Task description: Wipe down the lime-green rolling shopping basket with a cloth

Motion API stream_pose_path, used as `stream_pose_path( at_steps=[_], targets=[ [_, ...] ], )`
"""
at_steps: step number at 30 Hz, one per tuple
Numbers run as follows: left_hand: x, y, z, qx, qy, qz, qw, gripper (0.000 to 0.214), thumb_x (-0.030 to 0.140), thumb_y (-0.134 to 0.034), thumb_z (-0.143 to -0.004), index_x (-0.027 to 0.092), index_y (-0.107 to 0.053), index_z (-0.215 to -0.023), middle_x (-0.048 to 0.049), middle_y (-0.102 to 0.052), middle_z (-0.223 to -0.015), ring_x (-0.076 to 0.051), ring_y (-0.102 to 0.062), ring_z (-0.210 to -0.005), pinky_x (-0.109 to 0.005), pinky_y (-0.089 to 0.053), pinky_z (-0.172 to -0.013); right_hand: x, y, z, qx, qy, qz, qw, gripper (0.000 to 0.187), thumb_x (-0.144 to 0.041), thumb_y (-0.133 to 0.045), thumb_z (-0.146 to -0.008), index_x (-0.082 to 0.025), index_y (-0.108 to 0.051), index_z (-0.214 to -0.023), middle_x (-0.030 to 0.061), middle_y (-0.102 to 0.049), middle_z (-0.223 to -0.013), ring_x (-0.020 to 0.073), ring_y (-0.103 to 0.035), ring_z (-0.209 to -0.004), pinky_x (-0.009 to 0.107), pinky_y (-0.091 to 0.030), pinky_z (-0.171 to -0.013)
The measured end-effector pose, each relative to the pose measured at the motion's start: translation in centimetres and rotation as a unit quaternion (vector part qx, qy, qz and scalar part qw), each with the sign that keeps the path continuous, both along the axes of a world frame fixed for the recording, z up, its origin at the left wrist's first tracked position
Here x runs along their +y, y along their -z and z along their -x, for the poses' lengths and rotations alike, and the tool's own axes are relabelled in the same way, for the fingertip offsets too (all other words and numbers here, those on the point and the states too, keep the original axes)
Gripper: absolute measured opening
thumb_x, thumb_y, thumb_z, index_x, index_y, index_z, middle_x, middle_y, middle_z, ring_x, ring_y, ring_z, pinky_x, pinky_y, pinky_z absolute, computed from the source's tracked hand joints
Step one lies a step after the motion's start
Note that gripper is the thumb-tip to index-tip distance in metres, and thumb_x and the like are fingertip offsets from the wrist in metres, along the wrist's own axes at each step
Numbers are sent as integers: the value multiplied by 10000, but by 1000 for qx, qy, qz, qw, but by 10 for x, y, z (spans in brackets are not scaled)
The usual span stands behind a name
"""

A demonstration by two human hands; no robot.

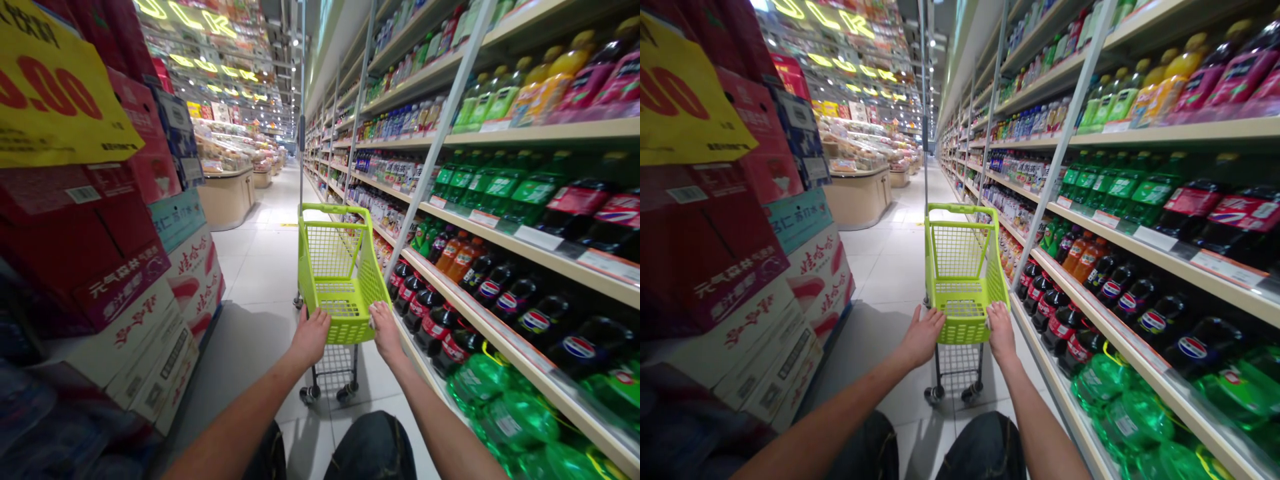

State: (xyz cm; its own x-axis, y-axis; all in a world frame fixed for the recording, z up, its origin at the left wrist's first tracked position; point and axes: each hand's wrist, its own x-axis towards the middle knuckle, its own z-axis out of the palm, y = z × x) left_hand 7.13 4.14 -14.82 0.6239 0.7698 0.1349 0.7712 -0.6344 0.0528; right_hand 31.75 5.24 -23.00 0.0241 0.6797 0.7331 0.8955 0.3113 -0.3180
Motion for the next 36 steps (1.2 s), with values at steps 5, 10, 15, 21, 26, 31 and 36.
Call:
stream_pose_path(
  at_steps=[5, 10, 15, 21, 26, 31, 36],
  targets=[
    [-6, 17, -4, -11, 43, -1, 999, 631, 79, -353, -714, 126, -241, -1333, -98, -283, -1416, -204, -188, -1318, -516, -116, -1062, -21, -5, 28, 12, 4, -9, 1000, 433, -41, -325, -784, -155, -559, -1130, 120, -505, -1237, 220, -319, -1258, 507, -300, -1012],
    [16, 15, 17, 13, -30, -36, 999, 617, 23, -293, -710, 105, -277, -1321, -101, -256, -1423, -209, -179, -1321, -523, -145, -1051, -48, -4, 85, -9, -124, -5, 992, 501, -17, -331, -770, -187, -493, -1213, 80, -455, -1298, 192, -257, -1291, 450, -326, -1019],
    [25, 4, 24, 41, -29, -56, 997, 638, 22, -303, -709, 128, -243, -1335, -91, -218, -1437, -201, -157, -1327, -521, -143, -1052, -46, -11, 73, 53, -29, -17, 998, 560, 2, -336, -725, -200, -478, -1228, 88, -478, -1272, 191, -350, -1243, 443, -356, -999],
    [40, -7, 3, 35, 9, -77, 996, 592, 45, -280, -753, 168, -251, -1331, -64, -228, -1438, -185, -179, -1322, -530, -133, -1053, -50, -13, 87, -11, -74, -6, 997, 581, 24, -330, -716, -196, -473, -1235, 89, -474, -1276, 193, -321, -1260, 435, -359, -1001],
    [42, -13, -8, 32, 17, -50, 998, 477, 85, -273, -799, 170, -383, -1256, -94, -376, -1367, -198, -258, -1295, -551, -120, -1047, -57, -11, 71, -57, -64, -33, 996, 491, -15, -344, -779, -208, -511, -1198, 91, -514, -1234, 199, -325, -1258, 443, -383, -977],
    [22, -15, -25, 15, -12, -30, 999, 470, 113, -305, -796, 143, -380, -1259, -126, -388, -1353, -231, -243, -1299, -564, -136, -1037, -61, -8, 45, -48, -32, -40, 998, 472, -25, -335, -778, -206, -540, -1162, 92, -517, -1228, 201, -348, -1245, 454, -381, -974],
    [20, -19, -22, 21, 43, -26, 999, 548, 113, -335, -766, 151, -301, -1312, -99, -328, -1393, -207, -223, -1308, -554, -87, -1051, -64, -5, 18, -18, 5, -34, 999, 486, -27, -317, -759, -191, -544, -1157, 89, -505, -1239, 203, -353, -1240, 471, -353, -992]
  ],
)
